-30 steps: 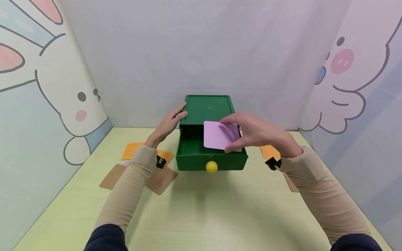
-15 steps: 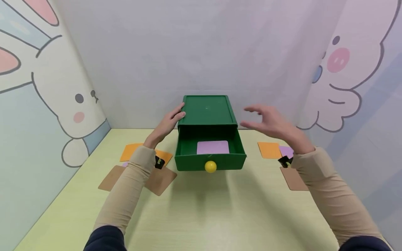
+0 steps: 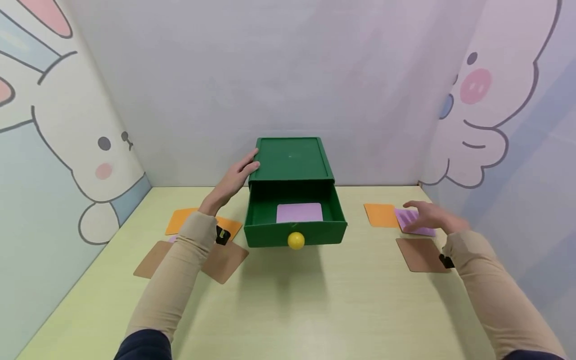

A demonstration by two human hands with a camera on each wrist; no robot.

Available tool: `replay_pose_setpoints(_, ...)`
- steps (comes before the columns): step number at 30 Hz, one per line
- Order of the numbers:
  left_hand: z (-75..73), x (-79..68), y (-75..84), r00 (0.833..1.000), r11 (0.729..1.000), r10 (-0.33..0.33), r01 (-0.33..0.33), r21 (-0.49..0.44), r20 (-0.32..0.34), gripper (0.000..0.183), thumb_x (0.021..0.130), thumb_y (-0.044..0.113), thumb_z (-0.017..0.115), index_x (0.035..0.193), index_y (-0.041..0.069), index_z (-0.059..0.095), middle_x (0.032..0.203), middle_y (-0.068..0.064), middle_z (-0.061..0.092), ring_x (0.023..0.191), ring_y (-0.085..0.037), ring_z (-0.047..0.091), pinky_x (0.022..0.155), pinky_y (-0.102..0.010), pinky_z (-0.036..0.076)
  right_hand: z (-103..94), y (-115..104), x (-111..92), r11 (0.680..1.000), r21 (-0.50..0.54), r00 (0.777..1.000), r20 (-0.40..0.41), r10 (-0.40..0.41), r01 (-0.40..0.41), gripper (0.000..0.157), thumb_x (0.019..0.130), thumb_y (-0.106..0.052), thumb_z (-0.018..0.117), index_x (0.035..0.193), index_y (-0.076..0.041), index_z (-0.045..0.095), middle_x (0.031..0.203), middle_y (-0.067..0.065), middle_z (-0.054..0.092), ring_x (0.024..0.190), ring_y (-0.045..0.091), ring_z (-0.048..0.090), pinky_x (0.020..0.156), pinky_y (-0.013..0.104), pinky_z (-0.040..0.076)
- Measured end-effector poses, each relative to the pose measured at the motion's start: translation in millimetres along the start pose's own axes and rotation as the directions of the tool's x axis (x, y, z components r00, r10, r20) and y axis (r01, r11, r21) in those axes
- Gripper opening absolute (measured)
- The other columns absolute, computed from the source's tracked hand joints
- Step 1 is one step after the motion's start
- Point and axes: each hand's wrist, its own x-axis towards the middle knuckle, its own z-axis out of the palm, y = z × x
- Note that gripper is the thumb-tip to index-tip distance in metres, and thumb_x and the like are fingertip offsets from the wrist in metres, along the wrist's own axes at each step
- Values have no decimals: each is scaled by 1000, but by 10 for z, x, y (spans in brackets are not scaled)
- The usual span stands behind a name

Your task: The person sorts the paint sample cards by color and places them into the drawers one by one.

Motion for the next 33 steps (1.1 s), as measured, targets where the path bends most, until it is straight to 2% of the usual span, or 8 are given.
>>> replay_pose_setpoints(7, -14, -17, -24, 1000, 1000, -7, 7, 5, -1, 59, 103, 45, 37, 156, 30, 14, 164, 4, 10, 152, -22, 10, 122, -52, 16, 115, 175, 25, 997, 62, 996, 77, 45, -49, 95, 68, -22, 85, 142, 9, 33, 144, 45, 22, 128, 63, 25, 102, 74, 25)
replay_pose_setpoints(11, -25, -63, 72, 1000, 1000, -17, 17, -19, 11, 59, 105, 37, 36, 157, 22, 12, 164, -2, 8, 152, -25, 9, 122, -51, 16, 140, 222, 77, 990, 108, 989, 124, 77, -91, 98, 72, -22, 83, 146, 6, 26, 147, 44, 15, 130, 62, 22, 103, 76, 21)
replay_pose_setpoints(13, -31, -103, 162, 1000, 1000, -16, 16, -23, 18, 59, 105, 33, 36, 157, 19, 12, 164, -4, 7, 152, -25, 8, 122, -50, 16, 154, 248, 109, 989, 118, 989, 128, 74, -90, 99, 72, -24, 83, 147, 5, 25, 146, 43, 17, 129, 60, 25, 103, 75, 23)
replay_pose_setpoints(15, -30, -100, 161, 1000, 1000, -12, 13, -24, 11, 59, 105, 35, 36, 157, 19, 13, 164, -3, 8, 152, -24, 9, 122, -49, 18, 164, 278, 136, 989, 119, 989, 126, 72, -87, 100, 72, -25, 83, 147, 6, 25, 145, 42, 20, 127, 58, 30, 102, 73, 25)
replay_pose_setpoints(19, -25, -25, 20, 1000, 999, 0, 0, -33, 0, 59, 104, 40, 37, 156, 26, 14, 164, 2, 9, 152, -20, 9, 122, -49, 18, 164, 303, 167, 991, 95, 991, 110, 82, -93, 99, 72, -31, 83, 145, 5, 28, 142, 40, 28, 119, 53, 39, 97, 69, 33)
replay_pose_setpoints(20, -23, -4, -28, 1000, 999, 4, -4, -36, -4, 58, 104, 41, 37, 156, 27, 14, 164, 3, 9, 152, -20, 9, 122, -49, 18, 163, 300, 168, 991, 87, 991, 102, 88, -97, 98, 72, -33, 83, 145, 4, 30, 141, 40, 31, 118, 53, 39, 96, 69, 34)
replay_pose_setpoints(26, -27, -24, -41, 1000, 999, 11, -11, -35, -15, 59, 103, 46, 37, 155, 31, 15, 163, 6, 10, 152, -18, 10, 122, -48, 18, 168, 290, 188, 994, 31, 994, 40, 100, -102, 91, 69, -40, 83, 136, 5, 41, 131, 37, 43, 110, 52, 41, 85, 60, 41)
replay_pose_setpoints(33, -23, -4, -52, 1000, 999, 16, -16, -30, -18, 60, 101, 49, 39, 155, 32, 17, 163, 8, 12, 152, -16, 11, 122, -48, 18, 209, 322, 166, 992, 29, 992, 39, 122, -123, 91, 69, -44, 83, 133, 6, 40, 122, 35, 45, 105, 49, 41, 76, 49, 41)
